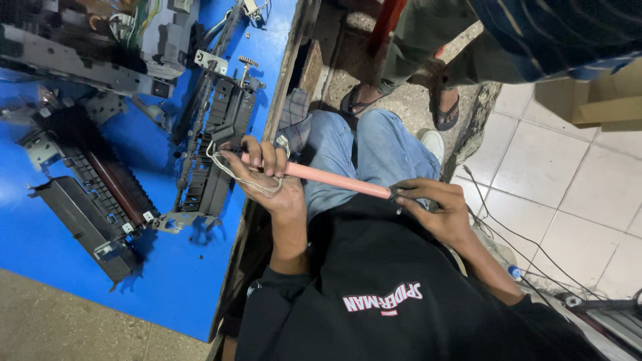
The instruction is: The person disassembles a printer component on a blue workbench, then cleans a pink cylindrical part with a cloth and reattaches its end caps. The person handles the part repeatedly, rotating and wiping it before placing it back on the table.
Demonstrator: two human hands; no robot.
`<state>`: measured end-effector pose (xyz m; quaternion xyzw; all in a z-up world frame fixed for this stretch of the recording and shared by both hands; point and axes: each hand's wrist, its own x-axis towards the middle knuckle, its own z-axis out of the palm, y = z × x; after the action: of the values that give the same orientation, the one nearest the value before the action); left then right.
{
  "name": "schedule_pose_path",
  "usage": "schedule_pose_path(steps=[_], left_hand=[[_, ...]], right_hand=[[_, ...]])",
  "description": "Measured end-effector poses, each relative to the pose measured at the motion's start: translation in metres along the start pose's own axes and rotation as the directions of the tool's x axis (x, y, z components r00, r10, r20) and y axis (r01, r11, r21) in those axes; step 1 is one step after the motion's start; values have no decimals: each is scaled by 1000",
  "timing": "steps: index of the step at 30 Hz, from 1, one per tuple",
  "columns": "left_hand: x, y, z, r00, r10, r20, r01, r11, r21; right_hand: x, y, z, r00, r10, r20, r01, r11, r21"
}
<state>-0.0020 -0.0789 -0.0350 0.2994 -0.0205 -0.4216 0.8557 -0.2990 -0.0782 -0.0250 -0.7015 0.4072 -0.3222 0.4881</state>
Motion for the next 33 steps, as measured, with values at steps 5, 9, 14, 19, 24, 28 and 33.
schedule_pose_path(steps=[5, 9, 14, 19, 24, 28, 33], left_hand=[[-2, 0, 1, 998, 28, 50, -29, 999, 27], [-2, 0, 2, 999, 26, 43, -26, 1000, 4], [-6, -7, 17, 999, 32, -8, -32, 1000, 0], [-27, -31, 45, 992, 49, 113, -51, 999, 9], [-47, -49, 41, 987, -105, 124, 87, 985, 147], [-53, -66, 26, 960, -192, 204, 188, 981, 42], [-50, -77, 28, 974, -130, 184, 149, 984, -97]], right_hand=[[0, -1, 0, 984, -163, 65, 173, 968, -183], [-1, 6, 2, 986, -155, 55, 162, 974, -160], [-11, 24, 13, 993, 115, -2, -112, 977, 182], [-20, 37, 42, 950, 308, 44, -284, 800, 529], [-20, 46, 49, 955, 291, -59, -208, 796, 569], [-21, 44, 51, 942, 311, -123, -217, 847, 485], [-11, 33, 53, 972, 11, -234, 74, 934, 350]])
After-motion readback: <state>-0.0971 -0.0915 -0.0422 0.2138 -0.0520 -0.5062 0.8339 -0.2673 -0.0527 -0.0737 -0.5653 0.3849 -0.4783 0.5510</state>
